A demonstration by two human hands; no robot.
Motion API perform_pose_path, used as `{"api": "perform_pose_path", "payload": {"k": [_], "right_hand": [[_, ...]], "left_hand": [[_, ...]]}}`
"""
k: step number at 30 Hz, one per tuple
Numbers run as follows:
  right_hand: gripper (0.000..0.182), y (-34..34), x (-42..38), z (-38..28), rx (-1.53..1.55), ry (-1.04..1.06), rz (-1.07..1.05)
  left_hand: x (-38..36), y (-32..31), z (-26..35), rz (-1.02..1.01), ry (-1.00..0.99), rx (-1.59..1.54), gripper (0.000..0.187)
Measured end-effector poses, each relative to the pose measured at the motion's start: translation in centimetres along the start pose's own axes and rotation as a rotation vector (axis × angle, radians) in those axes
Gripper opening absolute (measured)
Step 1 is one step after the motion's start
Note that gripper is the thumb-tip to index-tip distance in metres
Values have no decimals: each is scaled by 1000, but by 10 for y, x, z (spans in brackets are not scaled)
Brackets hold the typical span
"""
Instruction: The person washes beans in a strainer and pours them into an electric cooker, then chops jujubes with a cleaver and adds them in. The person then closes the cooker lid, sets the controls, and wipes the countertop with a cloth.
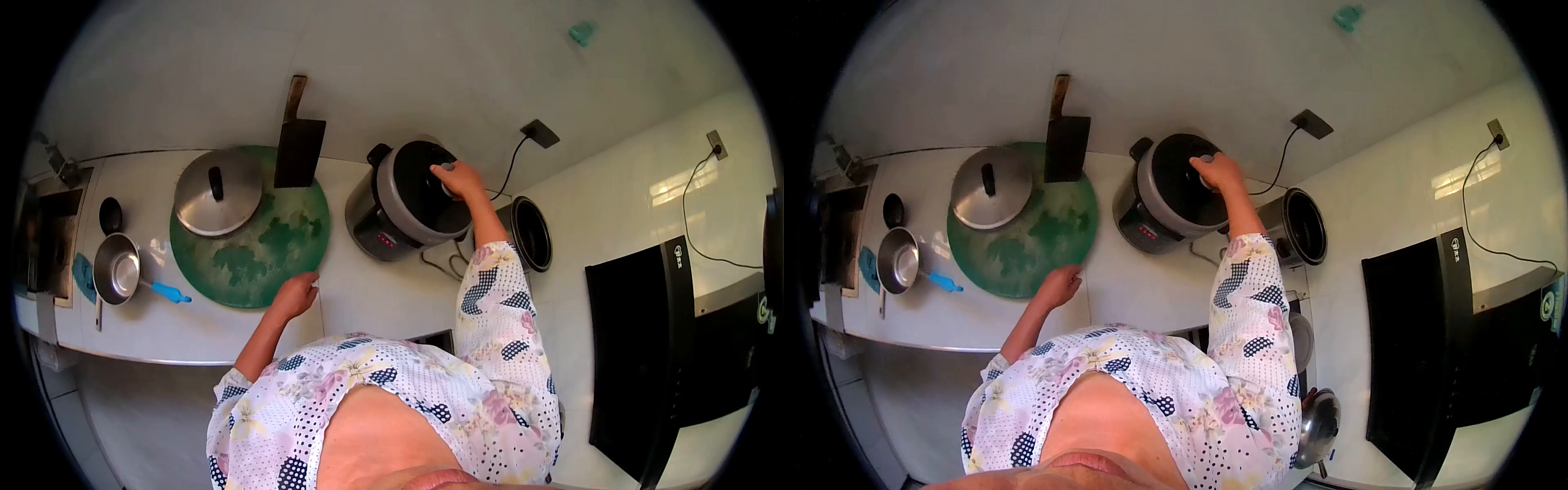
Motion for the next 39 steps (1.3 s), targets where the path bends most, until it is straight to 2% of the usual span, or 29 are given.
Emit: {"api": "perform_pose_path", "payload": {"k": [6, 9, 15, 27, 39], "right_hand": [[71, 1, -6, 0, 51, 81, 21], [64, -4, -5, 19, 115, 195, 125], [50, 13, -13, 24, 98, 354, 20], [48, 5, -6, 8, -3, 592, -21], [57, -1, -15, -14, -208, 377, -44]], "left_hand": [[47, 8, 22, -26, -22, -166, 28], [54, 6, 22, -52, 3, -176, 27], [52, -28, -2, 10, 85, -210, 24], [59, -49, 2, 91, 154, -238, 24], [81, -51, 39, 109, 112, -214, 22]]}}
Point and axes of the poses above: each hand's wrist, its own x-axis towards the middle knuckle, its own y-axis out of the back of the hand, z = x × y, the point moved 2 cm from there along x, towards the middle knuckle, and after that the axes turned 11 degrees about -z, right-handed, at the moved point
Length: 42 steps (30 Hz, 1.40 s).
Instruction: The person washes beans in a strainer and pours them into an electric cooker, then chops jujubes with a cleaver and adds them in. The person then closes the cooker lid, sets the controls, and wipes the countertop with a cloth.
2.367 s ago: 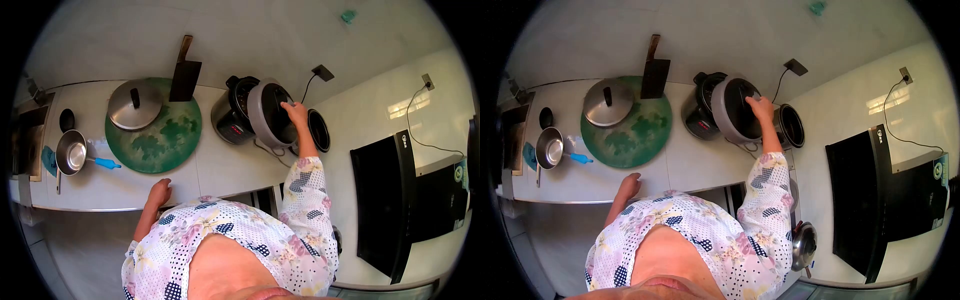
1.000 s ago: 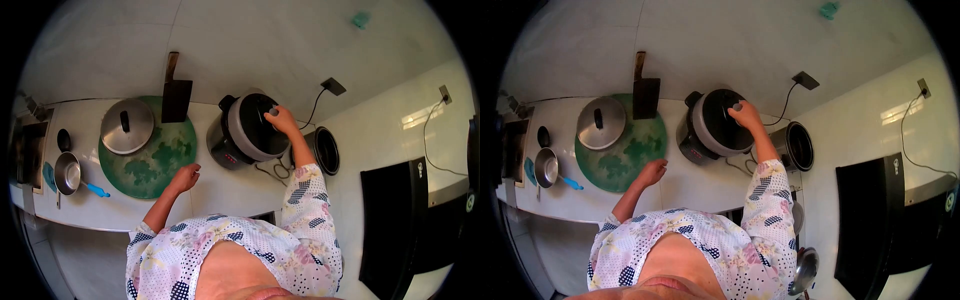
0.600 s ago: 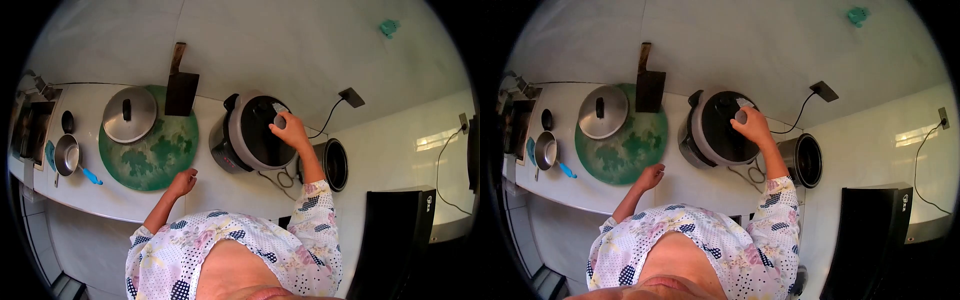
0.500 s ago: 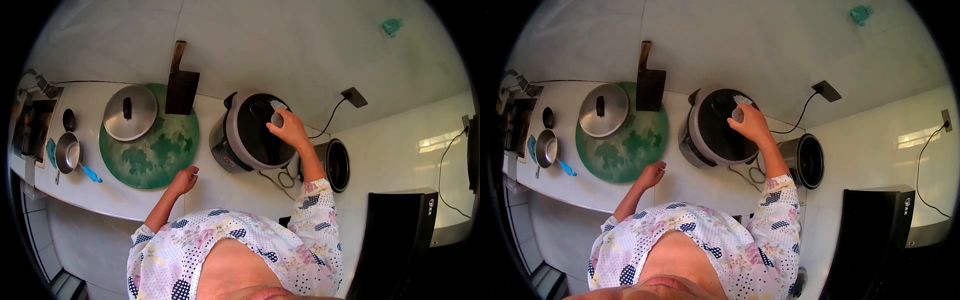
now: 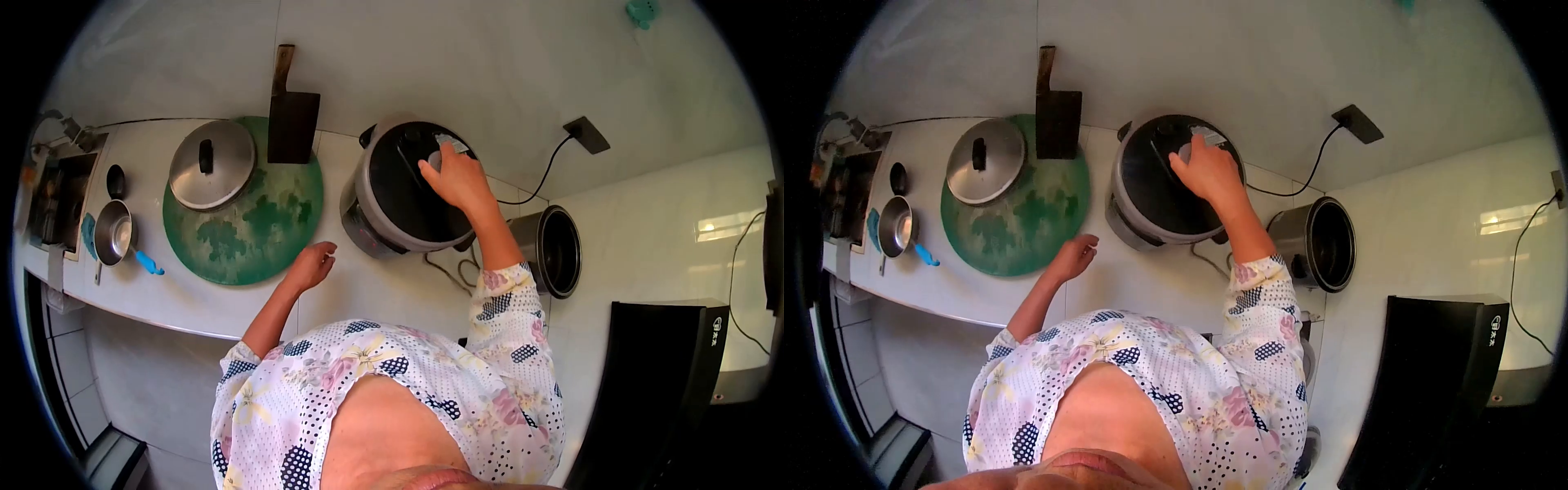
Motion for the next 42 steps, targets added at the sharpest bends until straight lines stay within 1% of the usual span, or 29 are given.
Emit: {"api": "perform_pose_path", "payload": {"k": [6, 7, 10, 17, 20, 21, 24, 25, 27, 30, 31, 34, 35, 37, 38, 39, 42], "right_hand": [[63, 0, 7, 4, -27, -1, 9], [63, -3, 10, 8, -7, -18, 15], [64, -3, 14, 21, 188, -89, -43], [64, -4, 11, 20, 263, -103, -42], [64, -9, 20, 27, 252, -94, -34], [64, -10, 22, 28, 255, -102, -34], [64, -13, 25, 32, 268, -149, -52], [63, -11, 23, 29, 280, -179, -73], [62, -9, 21, 23, 230, -190, -39], [63, 9, 8, 16, 414, -274, -242], [65, 6, 10, 19, 386, -231, -182], [65, 8, 5, 21, 472, -272, -202], [68, 8, 2, 21, 443, -255, -149], [69, 2, 2, 25, 508, -256, -108], [71, 1, 2, 27, 545, -259, -90], [63, 4, 2, 29, 619, -306, -144], [50, -16, -3, 59, 945, -179, -57]], "left_hand": [[11, -6, 19, 21, 10, 62, 24], [13, -7, 19, 43, -10, 68, 25], [16, -7, 26, 67, -16, 46, 25], [40, -12, 7, 123, -78, -28, 24], [64, -2, 0, 135, -2, -3, 20], [74, -1, -1, 188, -61, -172, 15], [95, 1, -4, 256, -23, -132, 13], [99, 1, -1, 247, -18, -94, 15], [100, 2, 4, 228, -23, -153, 16], [92, 11, 14, 165, 12, -228, 16], [91, 16, 18, 140, 25, -250, 16], [91, 35, 26, 130, 16, -234, 17], [94, 41, 28, 136, 33, -234, 18], [102, 51, 29, 149, 59, -228, 20], [108, 53, 29, 146, 40, -224, 22], [119, 55, 28, 144, 19, -220, 25], [164, 65, 19, 211, -55, -147, 36]]}}
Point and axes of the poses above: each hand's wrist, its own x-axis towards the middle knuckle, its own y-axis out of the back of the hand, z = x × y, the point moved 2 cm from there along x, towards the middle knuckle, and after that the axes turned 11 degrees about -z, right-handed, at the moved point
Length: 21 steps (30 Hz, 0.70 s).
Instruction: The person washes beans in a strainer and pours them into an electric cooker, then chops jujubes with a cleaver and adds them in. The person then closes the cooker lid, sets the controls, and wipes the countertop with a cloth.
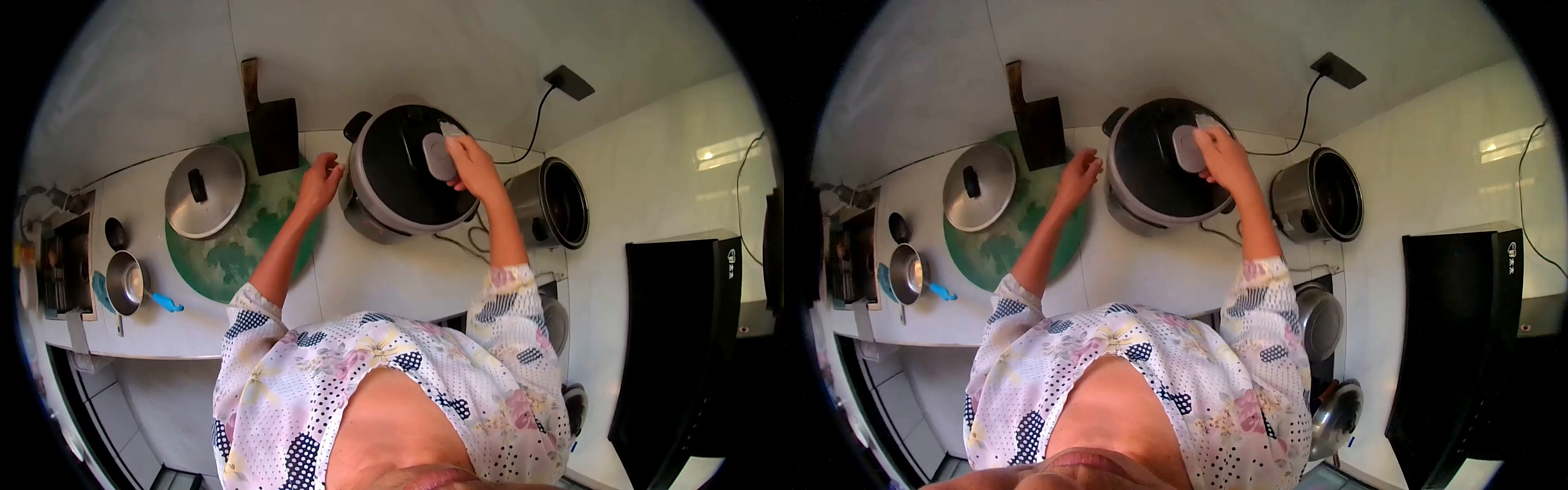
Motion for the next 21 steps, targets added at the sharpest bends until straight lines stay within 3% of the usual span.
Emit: {"api": "perform_pose_path", "payload": {"k": [2, 4, 6, 7, 9, 11, 13, 16, 21], "right_hand": [[41, 8, -17, 27, 41, 68, 276], [39, 17, -32, 103, -222, 177, 701], [41, 3, -52, 130, -73, -64, 726], [41, 11, -46, 161, 394, -160, 545], [41, -7, -27, 211, 864, -107, 467], [40, -50, -9, 207, 918, 65, 647], [40, -63, -3, 185, 1024, 117, 744], [39, -56, -3, 179, 1118, 208, 651], [35, -37, 3, 180, 1161, 151, 616]], "left_hand": [[30, 3, -3, 36, 2, 19, 43], [53, 2, 2, 52, 45, 6, 50], [69, -2, 13, 42, 111, -84, 51], [77, -6, 18, 28, 150, -127, 51], [96, -16, 9, 108, 8, 36, 46], [100, -18, 14, 137, -134, 79, 36], [96, -17, 19, 135, -92, 124, 34], [87, -15, 22, 161, -53, 178, 33], [66, -23, 14, 230, -40, 166, 35]]}}
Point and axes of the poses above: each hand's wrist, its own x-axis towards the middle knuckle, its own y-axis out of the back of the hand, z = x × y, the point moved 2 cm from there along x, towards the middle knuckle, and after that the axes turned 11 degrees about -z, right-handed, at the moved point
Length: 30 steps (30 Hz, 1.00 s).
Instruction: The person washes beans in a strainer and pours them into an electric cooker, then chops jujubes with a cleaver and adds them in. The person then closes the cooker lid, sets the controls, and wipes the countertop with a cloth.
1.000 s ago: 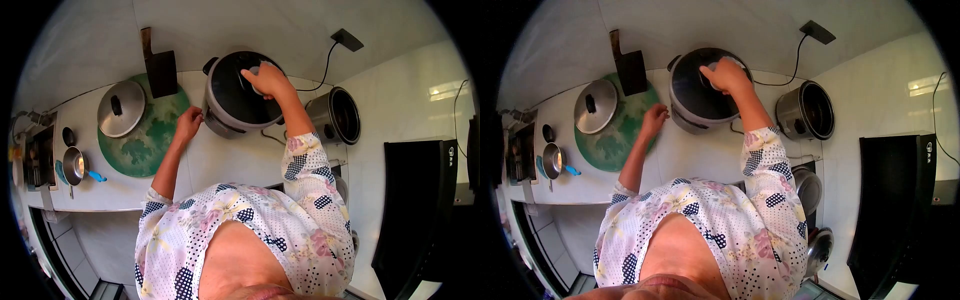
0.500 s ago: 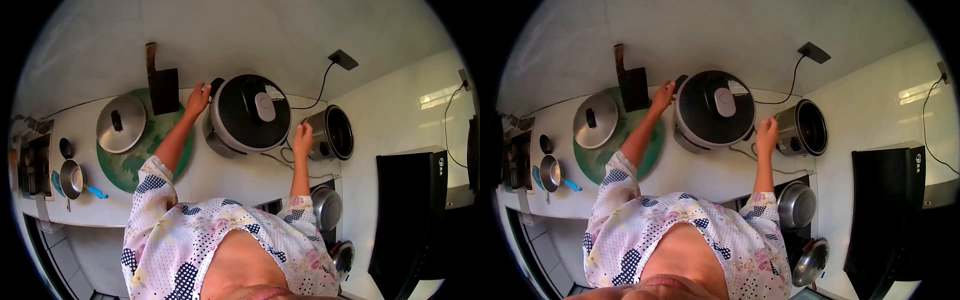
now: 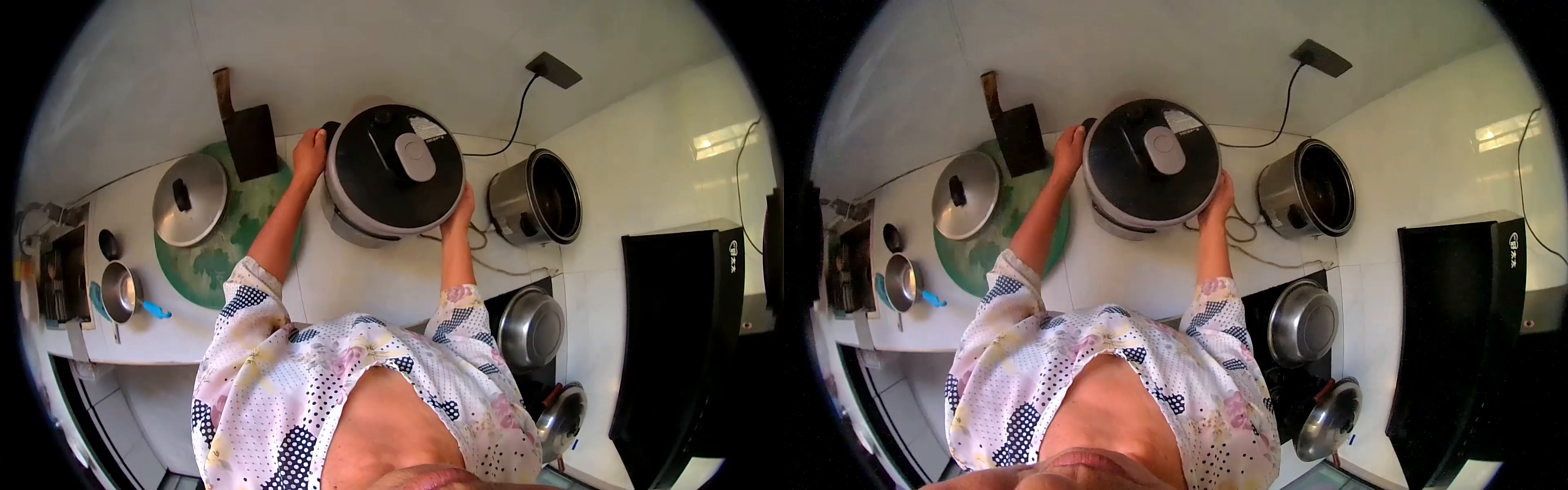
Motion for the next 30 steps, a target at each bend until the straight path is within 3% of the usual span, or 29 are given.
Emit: {"api": "perform_pose_path", "payload": {"k": [4, 7, 13, 22, 25, 28, 30], "right_hand": [[32, 8, 12, -3, 70, -46, -117], [33, 3, 10, -6, -27, -11, -87], [35, 8, 8, -3, 19, -39, -167], [36, 3, -16, 7, 14, -9, -5], [36, 14, -14, 5, -187, -2, 13], [37, -20, -41, -47, -974, 344, 238], [39, -86, -74, -83, -1078, 543, -8]], "left_hand": [[-19, 1, 10, 82, 8, 35, 34], [-25, 4, 20, 105, 19, 74, 34], [-15, 3, 19, 62, 84, 5, 36], [11, 4, 16, -27, -15, -25, 39], [11, 8, 17, -97, 15, -37, 40], [15, 3, 3, -119, 52, -19, 41], [11, 6, 6, -117, 37, -44, 41]]}}
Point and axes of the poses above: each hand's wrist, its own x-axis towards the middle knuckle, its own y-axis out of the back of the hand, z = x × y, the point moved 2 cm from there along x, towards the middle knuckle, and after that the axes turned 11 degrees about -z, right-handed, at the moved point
